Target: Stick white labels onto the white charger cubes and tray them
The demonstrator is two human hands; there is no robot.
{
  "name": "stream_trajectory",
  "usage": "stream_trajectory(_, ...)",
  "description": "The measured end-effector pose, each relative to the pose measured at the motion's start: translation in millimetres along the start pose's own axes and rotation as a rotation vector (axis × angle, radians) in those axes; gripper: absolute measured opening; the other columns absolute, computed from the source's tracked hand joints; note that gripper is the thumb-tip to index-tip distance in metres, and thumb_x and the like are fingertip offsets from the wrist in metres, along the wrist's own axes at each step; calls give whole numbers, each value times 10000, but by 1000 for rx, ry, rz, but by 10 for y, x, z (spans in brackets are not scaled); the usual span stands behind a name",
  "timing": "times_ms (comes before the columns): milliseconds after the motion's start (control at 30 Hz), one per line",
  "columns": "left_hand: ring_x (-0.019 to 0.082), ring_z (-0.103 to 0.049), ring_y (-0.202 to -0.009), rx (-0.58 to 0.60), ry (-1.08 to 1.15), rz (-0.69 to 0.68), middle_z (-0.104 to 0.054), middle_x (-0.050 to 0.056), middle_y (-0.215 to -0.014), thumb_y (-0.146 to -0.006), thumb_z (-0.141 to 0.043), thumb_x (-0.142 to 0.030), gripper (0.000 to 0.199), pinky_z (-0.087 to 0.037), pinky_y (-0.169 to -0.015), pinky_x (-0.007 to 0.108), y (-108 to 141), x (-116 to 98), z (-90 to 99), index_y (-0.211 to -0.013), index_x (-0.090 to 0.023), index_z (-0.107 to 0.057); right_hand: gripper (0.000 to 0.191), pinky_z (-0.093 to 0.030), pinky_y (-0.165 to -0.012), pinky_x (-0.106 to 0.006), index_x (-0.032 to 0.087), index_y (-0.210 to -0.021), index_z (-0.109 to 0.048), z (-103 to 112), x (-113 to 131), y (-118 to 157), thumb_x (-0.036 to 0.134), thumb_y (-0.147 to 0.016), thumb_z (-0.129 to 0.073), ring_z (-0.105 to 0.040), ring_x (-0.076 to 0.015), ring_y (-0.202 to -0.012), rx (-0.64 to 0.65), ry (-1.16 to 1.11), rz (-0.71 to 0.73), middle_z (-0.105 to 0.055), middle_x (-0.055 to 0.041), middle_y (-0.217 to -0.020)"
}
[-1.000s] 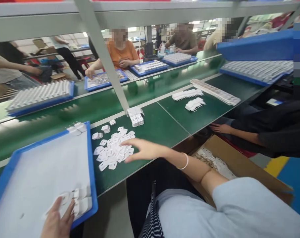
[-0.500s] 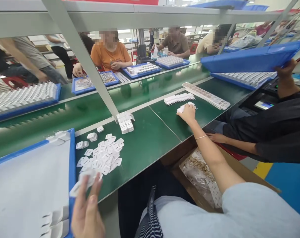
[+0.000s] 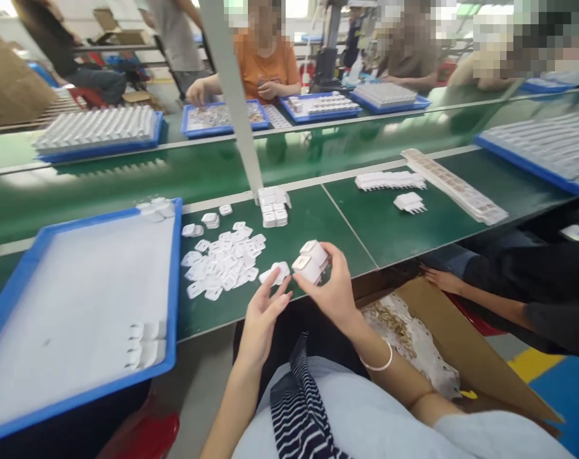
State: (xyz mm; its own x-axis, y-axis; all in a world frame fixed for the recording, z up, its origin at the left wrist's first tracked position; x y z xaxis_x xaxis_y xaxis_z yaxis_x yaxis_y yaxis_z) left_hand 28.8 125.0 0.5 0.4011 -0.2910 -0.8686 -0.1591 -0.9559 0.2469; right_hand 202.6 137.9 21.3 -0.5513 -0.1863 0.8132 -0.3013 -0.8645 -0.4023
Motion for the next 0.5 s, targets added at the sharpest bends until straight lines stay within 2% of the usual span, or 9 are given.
stream_trajectory(100, 275, -696, -1164, -30, 57, 10, -735, 116, -1260, -668, -898, -319, 598, -534, -1028, 343, 60, 26, -54, -1223, -183, -722, 655, -514, -943, -446, 188, -1340, -455, -310, 368, 423, 382, -803, -776, -578, -292, -1125, 10, -78, 111, -583, -147, -1259)
stream_trajectory(167, 211, -729, -1004, -123, 99, -19, -780, 94, -1116, -683, -887, -291, 484, -550, -931, 278, 99, 32, 11, -1130, -158, -756, 640, -519, -957, -470, 182, -1356, -440, -439, 446, 552, 318, -814, -752, -570, -298, -1143, 63, -104, 132, -570, -158, -1276)
stream_trajectory(233, 165, -726, -902, -222, 171, -56, -791, 68, -1041, -722, -858, -293, 393, -552, -851, 236, 131, 42, 121, -1082, -160, -773, 632, -500, -1013, -500, 181, -1384, -423, -524, 471, 602, 252, -827, -713, -549, -305, -1204, 168, -137, 164, -550, -170, -1322)
stream_trajectory(333, 154, -727, -868, -301, 257, -98, -795, 61, -1022, -735, -843, -306, 349, -559, -813, 227, 157, 62, 272, -1048, -161, -788, 669, -481, -1064, -510, 198, -1420, -421, -553, 499, 625, 216, -821, -718, -531, -308, -1270, 329, -217, 217, -536, -168, -1388)
stream_trajectory(500, 186, -740, -999, -296, 149, -160, -796, 64, -1092, -663, -898, -210, 400, -567, -917, 266, 220, 6, 392, -1047, -183, -791, 596, -469, -1085, -494, 219, -1408, -507, -411, 551, 593, 126, -841, -666, -562, -289, -1277, 427, -359, 287, -600, -142, -1361)
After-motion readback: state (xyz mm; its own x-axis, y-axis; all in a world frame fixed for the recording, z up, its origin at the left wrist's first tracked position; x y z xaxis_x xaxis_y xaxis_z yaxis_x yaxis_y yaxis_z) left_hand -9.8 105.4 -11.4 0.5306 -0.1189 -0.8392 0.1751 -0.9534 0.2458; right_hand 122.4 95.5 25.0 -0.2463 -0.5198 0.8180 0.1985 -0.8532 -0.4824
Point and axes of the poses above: each hand's wrist, its own y-axis away from the middle knuckle, its own z-axis out of the back of the hand, x = y × z, the point moved 5 cm from there along -y, towards the middle knuckle
